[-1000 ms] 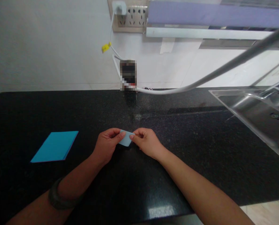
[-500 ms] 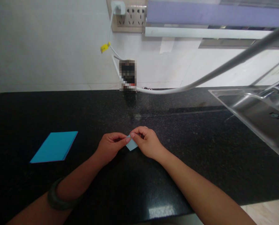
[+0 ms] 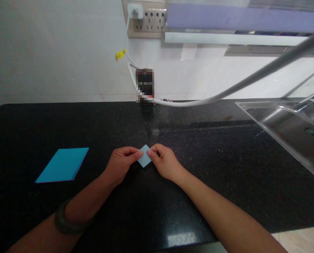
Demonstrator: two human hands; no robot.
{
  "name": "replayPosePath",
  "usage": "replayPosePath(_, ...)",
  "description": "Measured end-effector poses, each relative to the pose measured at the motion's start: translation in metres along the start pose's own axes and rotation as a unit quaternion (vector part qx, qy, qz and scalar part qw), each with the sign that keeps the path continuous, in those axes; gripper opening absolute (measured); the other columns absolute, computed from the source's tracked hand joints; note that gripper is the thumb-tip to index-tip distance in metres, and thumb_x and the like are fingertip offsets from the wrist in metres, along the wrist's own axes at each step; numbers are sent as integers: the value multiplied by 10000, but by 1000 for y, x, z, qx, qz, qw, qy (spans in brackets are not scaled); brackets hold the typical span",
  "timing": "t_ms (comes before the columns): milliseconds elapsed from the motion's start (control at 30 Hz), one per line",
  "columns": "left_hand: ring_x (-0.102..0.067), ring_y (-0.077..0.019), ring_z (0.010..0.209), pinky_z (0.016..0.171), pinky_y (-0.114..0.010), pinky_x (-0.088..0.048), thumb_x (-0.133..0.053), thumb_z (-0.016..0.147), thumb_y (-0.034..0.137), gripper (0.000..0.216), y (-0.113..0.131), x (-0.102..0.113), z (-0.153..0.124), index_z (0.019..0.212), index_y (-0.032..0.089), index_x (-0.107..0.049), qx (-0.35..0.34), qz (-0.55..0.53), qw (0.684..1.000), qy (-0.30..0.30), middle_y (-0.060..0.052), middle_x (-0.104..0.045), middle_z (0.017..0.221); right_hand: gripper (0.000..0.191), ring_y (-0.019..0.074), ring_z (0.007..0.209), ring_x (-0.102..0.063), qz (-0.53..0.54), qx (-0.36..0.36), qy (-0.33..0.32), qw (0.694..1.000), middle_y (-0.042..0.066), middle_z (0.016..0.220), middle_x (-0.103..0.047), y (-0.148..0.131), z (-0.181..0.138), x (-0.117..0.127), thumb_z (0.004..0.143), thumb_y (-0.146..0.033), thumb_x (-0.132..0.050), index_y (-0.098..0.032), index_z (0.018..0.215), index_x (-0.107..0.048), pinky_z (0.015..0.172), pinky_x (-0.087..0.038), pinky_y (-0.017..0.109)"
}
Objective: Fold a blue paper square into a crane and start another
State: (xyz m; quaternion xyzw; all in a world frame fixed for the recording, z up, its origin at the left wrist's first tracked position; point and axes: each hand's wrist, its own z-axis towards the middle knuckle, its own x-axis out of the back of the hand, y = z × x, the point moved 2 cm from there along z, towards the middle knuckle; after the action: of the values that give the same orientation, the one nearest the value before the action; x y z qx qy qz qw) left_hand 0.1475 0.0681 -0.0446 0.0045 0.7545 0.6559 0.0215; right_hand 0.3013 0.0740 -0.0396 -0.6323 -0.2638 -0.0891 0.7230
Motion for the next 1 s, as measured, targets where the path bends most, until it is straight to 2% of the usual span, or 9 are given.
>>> replayPosePath(167,-563,-106,547,558,-230,-440,-722,613,281,128,-2,0,1,632,158,-689,12,-27,999,15,-1,-660,596,270,96,533,-420,-6,-22,-31,999,-15,571,-476,3,0,6,821,-365,-471,-170,637,-500,510,-332,223)
replayPosePath(333,-569,-112,560,568,-233,-443,-716,624,296,145,-1,0,0,643,155,-687,9,-16,1000,-4,-7,-664,608,402,77,461,-346,-43,-52,-20,998,-36,478,-400,5,-1,12,794,-463,-504,-177,522,-428,442,-259,215)
replayPosePath(467,-565,-110,552,560,-229,-439,-708,631,299,143,-1,-3,-1,628,157,-685,1,13,999,-46,-5,-659,597,332,91,541,-436,39,-6,-19,999,-9,607,-509,0,-1,4,804,-471,-494,-167,673,-521,500,-341,215)
replayPosePath(533,-563,-110,547,559,-232,-442,-703,632,294,137,-1,-4,-2,624,158,-683,-3,13,998,-54,-4,-656,592,327,91,542,-443,49,0,-30,998,-11,592,-503,-2,-1,0,819,-452,-480,-169,658,-510,504,-353,212)
replayPosePath(633,-562,-114,548,563,-239,-444,-704,624,284,130,-1,-2,-2,622,157,-679,-5,2,999,-38,-4,-652,591,344,80,487,-422,54,-21,-54,997,-27,518,-462,-1,-1,-1,838,-423,-457,-175,600,-465,463,-338,198)
replayPosePath(767,-544,-103,542,557,-228,-427,-696,634,303,158,0,0,0,635,149,-659,14,-15,1000,-23,3,-637,590,292,73,464,-425,53,-41,-93,993,-22,528,-502,3,-3,5,848,-361,-456,-168,633,-497,450,-335,192)
replayPosePath(900,-517,-91,532,541,-213,-403,-672,657,311,169,0,0,2,639,145,-643,8,1,999,-38,14,-610,572,297,71,465,-403,4,-28,-74,997,-32,504,-473,3,-4,12,837,-326,-471,-169,586,-491,462,-316,197)
replayPosePath(1000,-525,-105,544,546,-225,-406,-623,695,320,174,0,0,3,669,149,-651,-10,32,999,-19,9,-612,579,294,76,463,-411,9,-58,-73,996,-27,508,-489,3,-4,11,823,-332,-478,-170,578,-499,464,-319,208)
